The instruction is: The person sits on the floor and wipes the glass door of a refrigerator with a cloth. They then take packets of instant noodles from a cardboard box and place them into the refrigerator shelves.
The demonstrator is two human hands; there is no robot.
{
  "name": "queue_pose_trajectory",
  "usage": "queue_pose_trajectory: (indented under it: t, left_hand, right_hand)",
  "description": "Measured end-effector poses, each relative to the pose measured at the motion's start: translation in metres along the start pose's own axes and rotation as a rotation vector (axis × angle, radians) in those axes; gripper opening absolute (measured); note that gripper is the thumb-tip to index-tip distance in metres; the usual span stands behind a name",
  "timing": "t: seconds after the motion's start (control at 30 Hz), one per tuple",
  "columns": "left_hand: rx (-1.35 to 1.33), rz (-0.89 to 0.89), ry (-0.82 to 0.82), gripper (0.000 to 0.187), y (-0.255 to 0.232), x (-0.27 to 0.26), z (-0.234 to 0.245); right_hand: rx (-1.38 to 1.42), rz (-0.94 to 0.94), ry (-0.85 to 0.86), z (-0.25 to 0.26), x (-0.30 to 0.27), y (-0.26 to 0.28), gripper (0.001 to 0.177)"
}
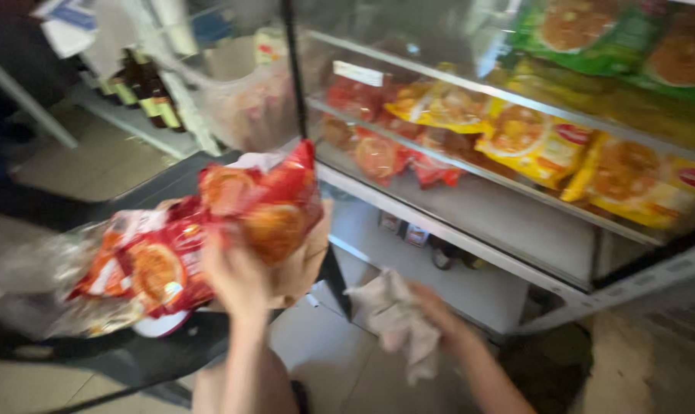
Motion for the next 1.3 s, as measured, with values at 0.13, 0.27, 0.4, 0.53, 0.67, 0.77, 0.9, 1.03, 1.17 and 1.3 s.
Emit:
queue_pose_trajectory:
  t: [0.13,0.27,0.4,0.53,0.67,0.77,0.9,1.03,1.17,1.3]
  left_hand:
    - [-0.155,-0.017,-0.146,0.029,0.011,0.039,0.072]
    - [0.488,-0.244,-0.249,0.065,0.006,0.011,0.098]
    - [0.643,-0.32,0.016,0.087,0.016,-0.013,0.087]
    - [0.76,-0.247,0.085,0.086,0.024,-0.022,0.096]
    - [0.787,-0.192,0.176,0.089,0.016,-0.033,0.111]
    - [0.858,-0.137,0.261,0.094,0.024,-0.039,0.112]
    - [0.888,-0.185,0.253,0.087,0.033,-0.03,0.102]
    - [0.879,-0.178,0.172,0.09,0.005,-0.023,0.088]
    - [-0.042,-0.004,0.061,0.079,-0.052,-0.041,0.045]
    - [0.125,-0.588,0.564,0.073,-0.09,-0.084,-0.016]
  right_hand:
    - [0.029,0.102,-0.163,0.003,0.004,0.022,0.052]
    - [0.027,0.064,-0.183,-0.007,0.009,0.021,0.054]
    - [-0.071,0.094,-0.157,-0.017,0.014,0.02,0.051]
    - [-0.083,0.112,-0.163,-0.017,0.012,0.021,0.051]
    - [-0.081,0.137,-0.221,-0.015,0.003,0.033,0.048]
    - [-0.049,0.143,-0.228,-0.01,-0.002,0.039,0.048]
    - [-0.055,0.203,-0.17,-0.001,-0.008,0.04,0.047]
    - [0.035,0.248,-0.251,0.009,-0.012,0.04,0.048]
    - [0.118,0.57,-0.378,0.021,-0.014,0.057,0.047]
    - [0.417,0.797,-0.585,0.06,-0.03,0.085,0.042]
Point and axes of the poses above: each hand's wrist, its own x-axis towards the middle knuckle, its own z-axis out of the back of the hand, y = z × x, the point moved 2 cm from there along x, towards the middle knuckle, and after that the axes turned 8 degrees about x, right-handed, at the moved point
